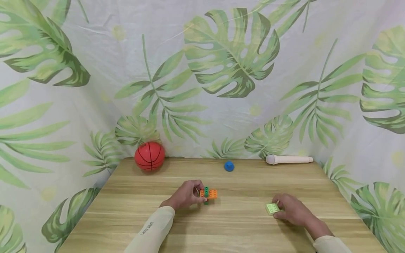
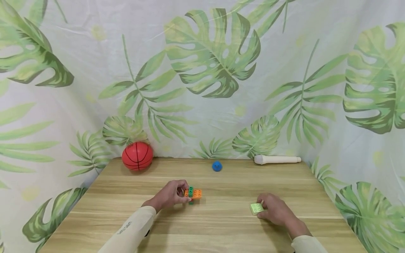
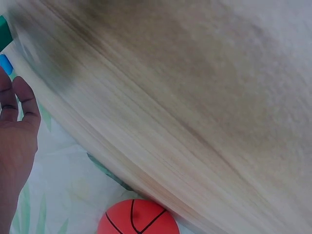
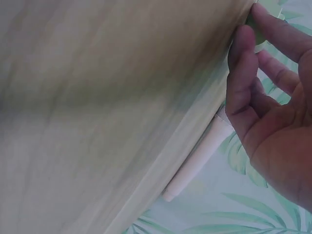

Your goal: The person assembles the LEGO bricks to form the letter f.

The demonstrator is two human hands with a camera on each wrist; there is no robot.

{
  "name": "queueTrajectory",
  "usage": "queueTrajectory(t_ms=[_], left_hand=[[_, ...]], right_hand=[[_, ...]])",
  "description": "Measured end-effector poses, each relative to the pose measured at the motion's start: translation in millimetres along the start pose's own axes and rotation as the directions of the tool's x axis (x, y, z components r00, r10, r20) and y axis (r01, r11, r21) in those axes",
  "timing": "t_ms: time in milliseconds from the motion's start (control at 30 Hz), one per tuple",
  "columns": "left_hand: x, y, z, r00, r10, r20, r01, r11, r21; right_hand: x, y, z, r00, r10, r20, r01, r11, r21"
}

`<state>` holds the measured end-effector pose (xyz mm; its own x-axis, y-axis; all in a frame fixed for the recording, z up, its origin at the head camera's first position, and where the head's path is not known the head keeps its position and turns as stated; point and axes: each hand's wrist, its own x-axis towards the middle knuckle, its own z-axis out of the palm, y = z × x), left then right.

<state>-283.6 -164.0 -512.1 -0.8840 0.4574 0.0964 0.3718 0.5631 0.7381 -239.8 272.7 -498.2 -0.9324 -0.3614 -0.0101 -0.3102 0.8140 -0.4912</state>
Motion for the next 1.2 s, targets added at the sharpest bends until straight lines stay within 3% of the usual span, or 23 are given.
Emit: queueTrajectory(t_ms=[433, 833, 1033, 1200], left_hand=[[-1.0, -1.9, -1.5, 1.000, 0.011, 0.002, -0.011, 1.000, -0.005], [0.8, -2.2, 0.7, 1.000, 0.020, -0.002, -0.020, 1.000, 0.013], [0.7, -2.0, -0.1, 1.000, 0.016, -0.003, -0.016, 1.000, 0.014], [-1.1, -2.4, -0.7, 1.000, 0.016, 0.001, -0.016, 1.000, 0.015]], right_hand=[[-5, 6, 7.5, 0.991, -0.130, -0.035, 0.130, 0.992, -0.001], [2, -1, 12.5, 0.988, -0.131, -0.082, 0.129, 0.991, -0.037], [15, -26, 14.9, 0.982, -0.100, -0.159, 0.104, 0.994, 0.019], [36, -57, 19.8, 0.959, -0.130, -0.251, 0.134, 0.991, -0.001]])
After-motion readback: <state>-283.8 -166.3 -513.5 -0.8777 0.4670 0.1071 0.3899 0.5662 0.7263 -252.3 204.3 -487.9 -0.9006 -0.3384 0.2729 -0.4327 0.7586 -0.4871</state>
